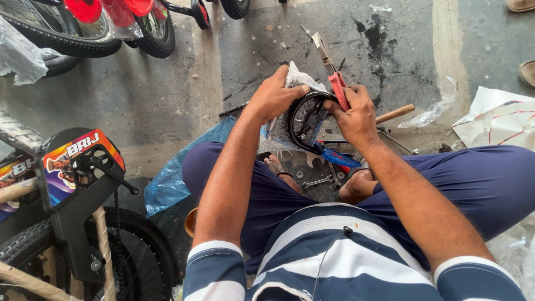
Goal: The person sits on the floor and assembles a blue plastic bicycle seat onto a black metal frame. They use a red screwdriver to tighten screws and then wrap the frame with bubble wrap using pliers.
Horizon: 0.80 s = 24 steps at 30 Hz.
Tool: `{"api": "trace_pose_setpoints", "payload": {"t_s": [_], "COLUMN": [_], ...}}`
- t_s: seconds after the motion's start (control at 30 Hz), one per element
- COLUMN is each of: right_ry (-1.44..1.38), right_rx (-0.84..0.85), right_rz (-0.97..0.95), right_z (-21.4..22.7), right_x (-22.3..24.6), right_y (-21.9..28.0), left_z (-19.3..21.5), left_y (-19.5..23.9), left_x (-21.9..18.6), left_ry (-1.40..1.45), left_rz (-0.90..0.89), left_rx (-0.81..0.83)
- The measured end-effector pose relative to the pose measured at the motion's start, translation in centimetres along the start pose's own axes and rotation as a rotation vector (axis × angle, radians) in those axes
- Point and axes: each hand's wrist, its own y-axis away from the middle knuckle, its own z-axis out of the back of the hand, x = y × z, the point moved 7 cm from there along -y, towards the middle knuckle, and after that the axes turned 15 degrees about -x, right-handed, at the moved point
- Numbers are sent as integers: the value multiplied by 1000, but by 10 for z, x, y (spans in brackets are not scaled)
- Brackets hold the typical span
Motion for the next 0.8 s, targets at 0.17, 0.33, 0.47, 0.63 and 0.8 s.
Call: {"api": "trace_pose_setpoints", "payload": {"t_s": [0.17,0.33,0.47,0.63,0.8], "right_ry": [-22,-17,-39,9,37], "right_rx": [77,132,134,209,288], "right_rz": [-79,-112,-109,-184,-225], "right_z": [-4,-9,-10,-14,-19], "right_x": [-10,-17,-17,-20,-22], "right_y": [-2,-1,-4,-6,-12], "left_z": [1,1,-6,-5,-1], "left_y": [1,0,1,-1,8], "left_x": [1,11,22,20,13], "left_ry": [51,203,284,376,374], "left_rz": [30,50,99,19,57], "left_rx": [-13,-48,-17,-16,37]}}
